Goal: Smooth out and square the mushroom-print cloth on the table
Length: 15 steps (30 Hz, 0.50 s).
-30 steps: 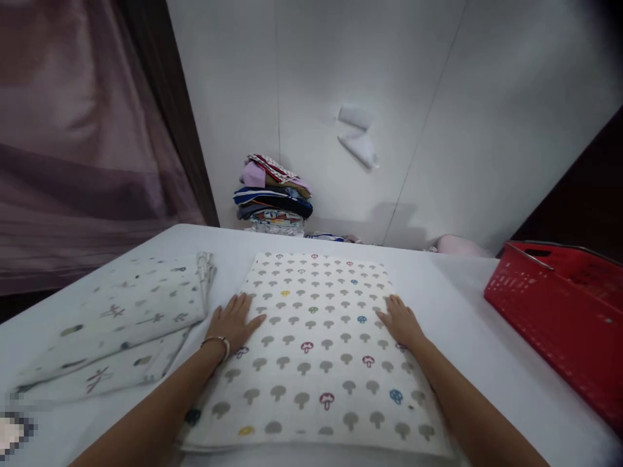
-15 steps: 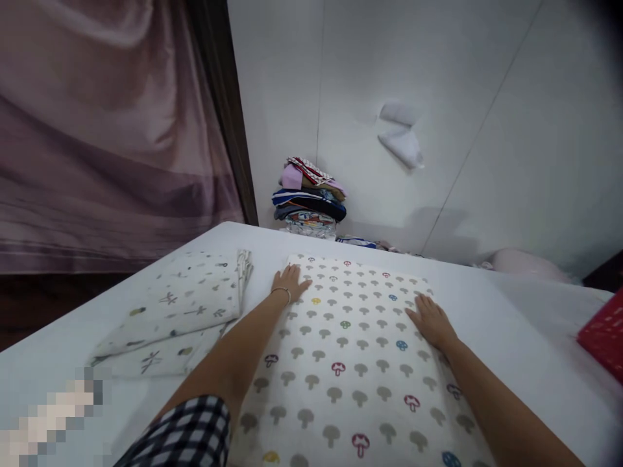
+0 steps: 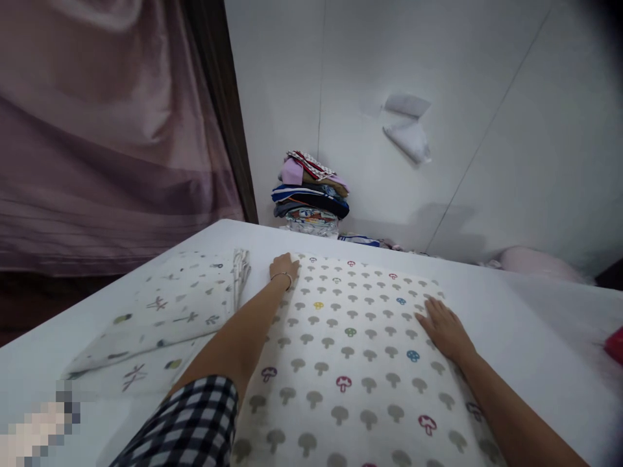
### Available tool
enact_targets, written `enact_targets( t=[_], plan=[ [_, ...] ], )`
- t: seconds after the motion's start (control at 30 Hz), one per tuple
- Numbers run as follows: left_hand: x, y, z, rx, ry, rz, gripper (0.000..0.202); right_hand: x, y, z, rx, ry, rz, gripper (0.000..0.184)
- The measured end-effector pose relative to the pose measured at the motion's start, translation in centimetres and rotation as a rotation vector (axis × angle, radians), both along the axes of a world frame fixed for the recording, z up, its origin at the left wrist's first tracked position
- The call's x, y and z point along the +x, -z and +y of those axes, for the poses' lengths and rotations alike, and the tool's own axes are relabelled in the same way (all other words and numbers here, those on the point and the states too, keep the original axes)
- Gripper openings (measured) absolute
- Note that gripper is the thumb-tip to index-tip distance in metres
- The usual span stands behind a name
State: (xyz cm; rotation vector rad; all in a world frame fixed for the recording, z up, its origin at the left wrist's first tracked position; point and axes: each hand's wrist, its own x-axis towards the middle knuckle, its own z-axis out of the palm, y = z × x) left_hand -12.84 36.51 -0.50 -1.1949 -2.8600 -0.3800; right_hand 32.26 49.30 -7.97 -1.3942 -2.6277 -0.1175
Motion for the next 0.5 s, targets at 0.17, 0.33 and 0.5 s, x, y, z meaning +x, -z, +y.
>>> enact_targets(
  t=[0.17,0.33,0.5],
  plan=[
    [-0.9,0.2,1.9,-0.015,-0.126,0.005,0.044,0.0,-0.1,-0.1,0.037,-0.008,-0.003,0.068],
    [-1.3,-0.2,3.2,0.022,-0.280,-0.139,0.044,0.1,-0.1,-0.1,0.037,-0.012,0.012,0.067],
    [-1.0,-0.4,3.5,0.081,-0.199,-0.128,0.039,0.3,-0.1,0.0,0.025,-0.014,0.026,0.067]
  ],
)
